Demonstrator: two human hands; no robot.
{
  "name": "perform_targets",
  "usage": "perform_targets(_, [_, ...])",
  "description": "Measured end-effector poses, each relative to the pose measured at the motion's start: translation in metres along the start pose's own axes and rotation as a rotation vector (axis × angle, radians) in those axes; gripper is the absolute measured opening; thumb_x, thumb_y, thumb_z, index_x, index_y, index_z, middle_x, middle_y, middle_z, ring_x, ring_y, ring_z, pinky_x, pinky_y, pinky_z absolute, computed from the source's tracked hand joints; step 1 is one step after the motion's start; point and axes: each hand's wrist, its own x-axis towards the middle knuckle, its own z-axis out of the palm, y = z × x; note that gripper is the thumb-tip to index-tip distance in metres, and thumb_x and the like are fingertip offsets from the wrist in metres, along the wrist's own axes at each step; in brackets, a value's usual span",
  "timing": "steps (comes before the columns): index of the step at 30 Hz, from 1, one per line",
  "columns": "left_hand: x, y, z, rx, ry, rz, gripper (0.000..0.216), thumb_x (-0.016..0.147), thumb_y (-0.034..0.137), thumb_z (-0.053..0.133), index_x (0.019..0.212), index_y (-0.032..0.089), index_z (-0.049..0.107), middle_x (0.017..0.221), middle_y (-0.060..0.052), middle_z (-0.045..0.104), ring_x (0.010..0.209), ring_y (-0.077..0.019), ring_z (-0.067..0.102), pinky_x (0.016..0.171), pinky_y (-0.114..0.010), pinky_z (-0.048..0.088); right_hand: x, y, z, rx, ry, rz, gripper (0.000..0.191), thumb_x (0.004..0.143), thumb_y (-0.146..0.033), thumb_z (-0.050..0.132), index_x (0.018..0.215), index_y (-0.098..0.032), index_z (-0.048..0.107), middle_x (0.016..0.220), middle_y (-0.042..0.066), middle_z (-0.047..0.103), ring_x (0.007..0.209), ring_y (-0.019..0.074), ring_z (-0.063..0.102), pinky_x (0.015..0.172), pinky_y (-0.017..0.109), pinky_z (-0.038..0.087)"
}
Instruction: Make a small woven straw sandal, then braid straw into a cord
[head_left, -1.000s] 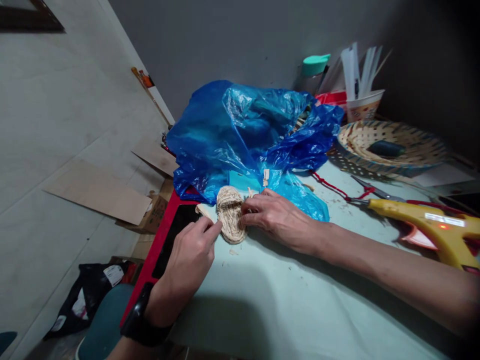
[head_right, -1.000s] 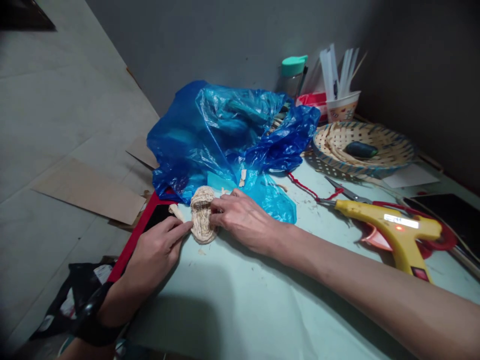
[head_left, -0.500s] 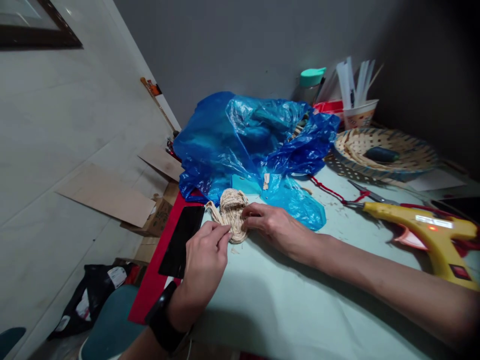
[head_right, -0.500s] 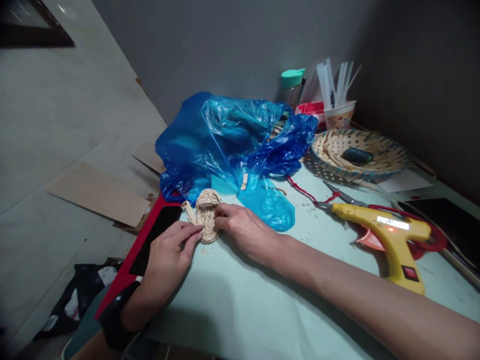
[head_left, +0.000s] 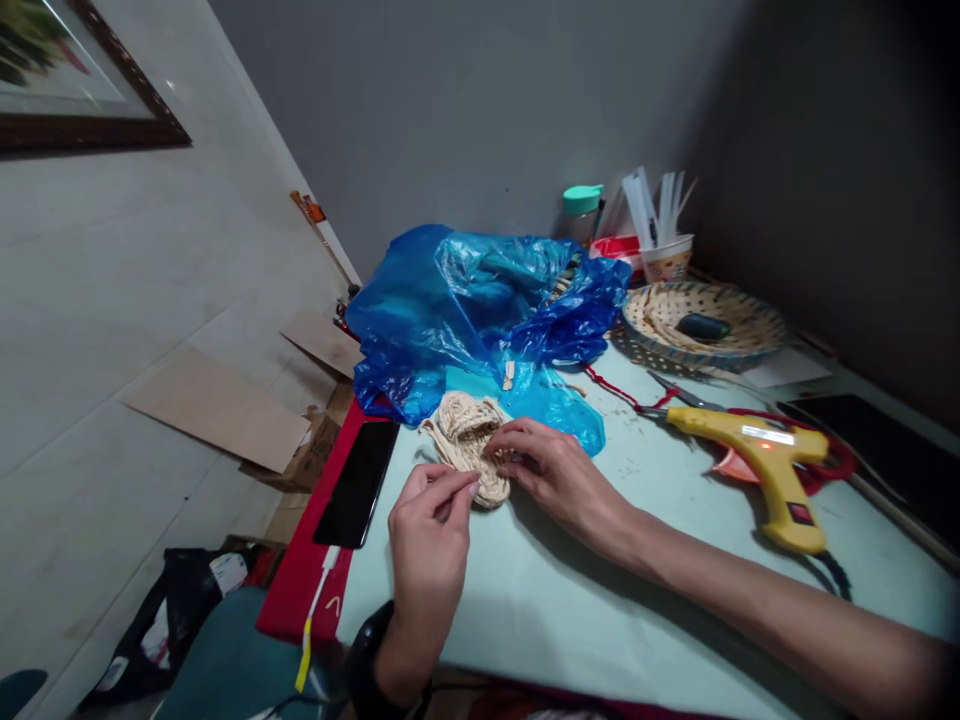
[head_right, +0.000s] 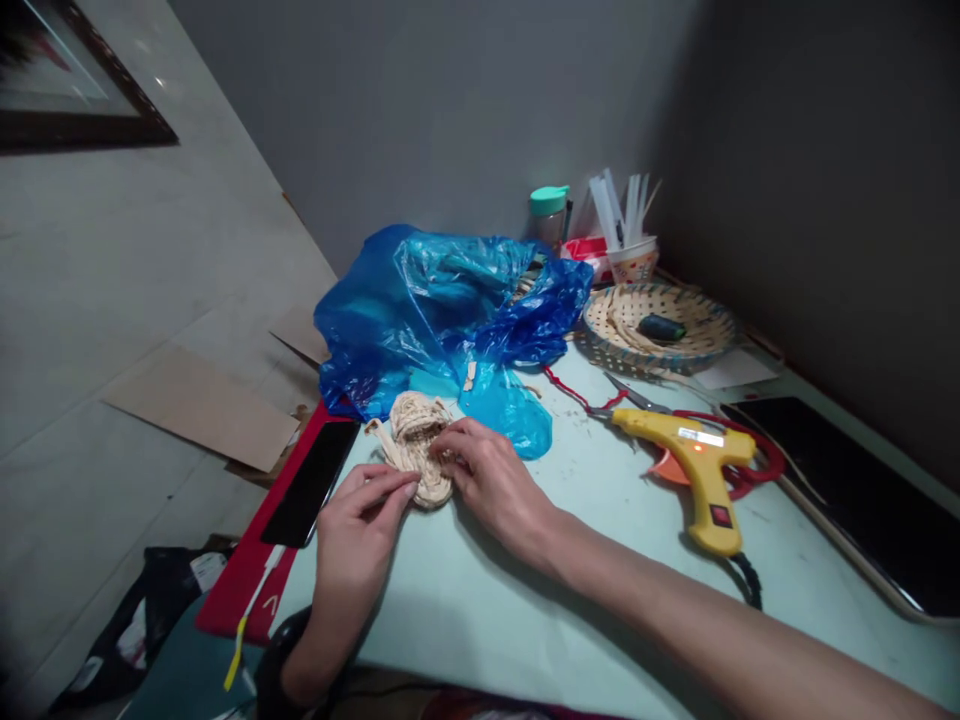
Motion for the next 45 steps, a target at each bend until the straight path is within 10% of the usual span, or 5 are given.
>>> perform_targets(8, [-0.018, 0.046, 0.031, -0.384, 0.11, -0.088, 0.009, 0.077, 0.02, 0.07, 0.086, 0.019, 0.068, 0.09, -0.002, 0.058, 0.084, -0.011, 0.063, 0.074, -0.016, 0.053, -0.033, -0.023, -0.053, 0.032, 0.163, -0.151, 0.019, 0.089, -0.006, 0.054, 0.1, -0.018, 0.064, 0.104, 0.006, 0.06, 0.094, 0.0144, 0.059, 0.081, 0.027, 0.048])
perform_targets(18, [-0.009, 0.085, 0.064, -0.829, 0.062, -0.382, 0.055, 0.067, 0.021, 0.077, 0.114, 0.021, 0.049, 0.118, -0.009, 0.063, 0.109, -0.0226, 0.061, 0.09, -0.03, 0.051, -0.047, -0.004, -0.089, -0.09, 0.24, -0.347, 0.032, 0.091, -0.005, 0.049, 0.116, -0.024, 0.055, 0.112, 0.006, 0.056, 0.101, 0.0146, 0.057, 0.083, 0.026, 0.051])
perform_targets(45, [-0.002, 0.063, 0.087, -0.918, 0.019, -0.574, 0.057, 0.058, 0.029, 0.083, 0.108, 0.016, 0.059, 0.103, -0.013, 0.071, 0.101, -0.0295, 0.066, 0.094, -0.04, 0.05, -0.046, 0.012, -0.104, -0.09, 0.25, -0.228, 0.03, 0.093, -0.009, 0.046, 0.116, -0.026, 0.056, 0.113, 0.008, 0.059, 0.104, 0.0173, 0.06, 0.086, 0.029, 0.054])
